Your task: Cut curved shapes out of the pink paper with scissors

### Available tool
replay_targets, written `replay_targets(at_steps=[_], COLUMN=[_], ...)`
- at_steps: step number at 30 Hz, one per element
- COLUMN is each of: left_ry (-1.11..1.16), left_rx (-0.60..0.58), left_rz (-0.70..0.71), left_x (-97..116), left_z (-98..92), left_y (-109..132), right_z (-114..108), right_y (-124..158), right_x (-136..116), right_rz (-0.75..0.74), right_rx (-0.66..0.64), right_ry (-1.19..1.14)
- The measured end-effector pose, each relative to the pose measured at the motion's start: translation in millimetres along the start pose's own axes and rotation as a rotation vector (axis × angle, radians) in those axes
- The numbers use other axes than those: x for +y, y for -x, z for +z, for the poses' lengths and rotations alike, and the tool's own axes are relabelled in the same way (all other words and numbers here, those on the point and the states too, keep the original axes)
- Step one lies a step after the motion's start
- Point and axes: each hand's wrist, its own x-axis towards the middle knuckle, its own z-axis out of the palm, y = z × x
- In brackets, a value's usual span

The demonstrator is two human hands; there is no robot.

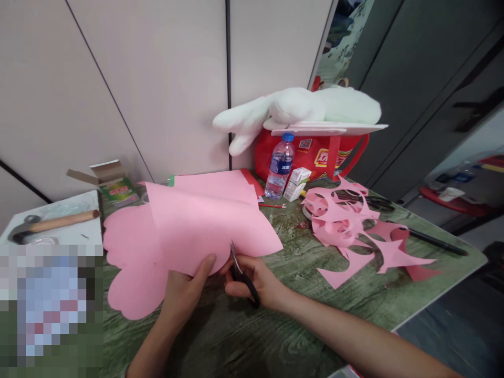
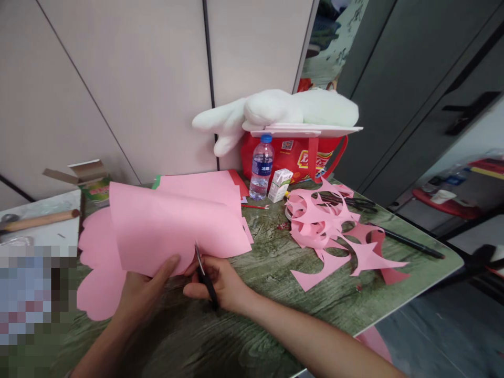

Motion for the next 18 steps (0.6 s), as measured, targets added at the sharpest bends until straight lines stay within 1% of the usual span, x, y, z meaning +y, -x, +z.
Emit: replay_targets(at_steps=[4,7,11,15,18], left_ry=[-0.009,-0.045,-0.054,-0.055,-0.053], left_rx=[-0.027,0.006,0.015,0.001,-0.014], left_rz=[-0.037,-0.059,-0.07,-0.099,-0.088], left_x=[-0.8,-6.1,-12.2,-12.4,-13.0], left_z=[-1.0,-0.9,0.0,0.4,0.0], left_y=[0.3,0.4,0.9,2.1,3.3], right_z=[-0.5,-0.5,-1.5,-2.7,-2.8], right_y=[-0.8,-1.6,-1.8,-1.7,-1.9], right_x=[0.0,-1.1,-3.6,-6.8,-9.3], right_rz=[0.011,0.023,0.014,0.018,0.041], right_rx=[0.037,0.072,0.06,0.052,0.057], right_ry=[0.026,0.046,0.063,0.056,0.053])
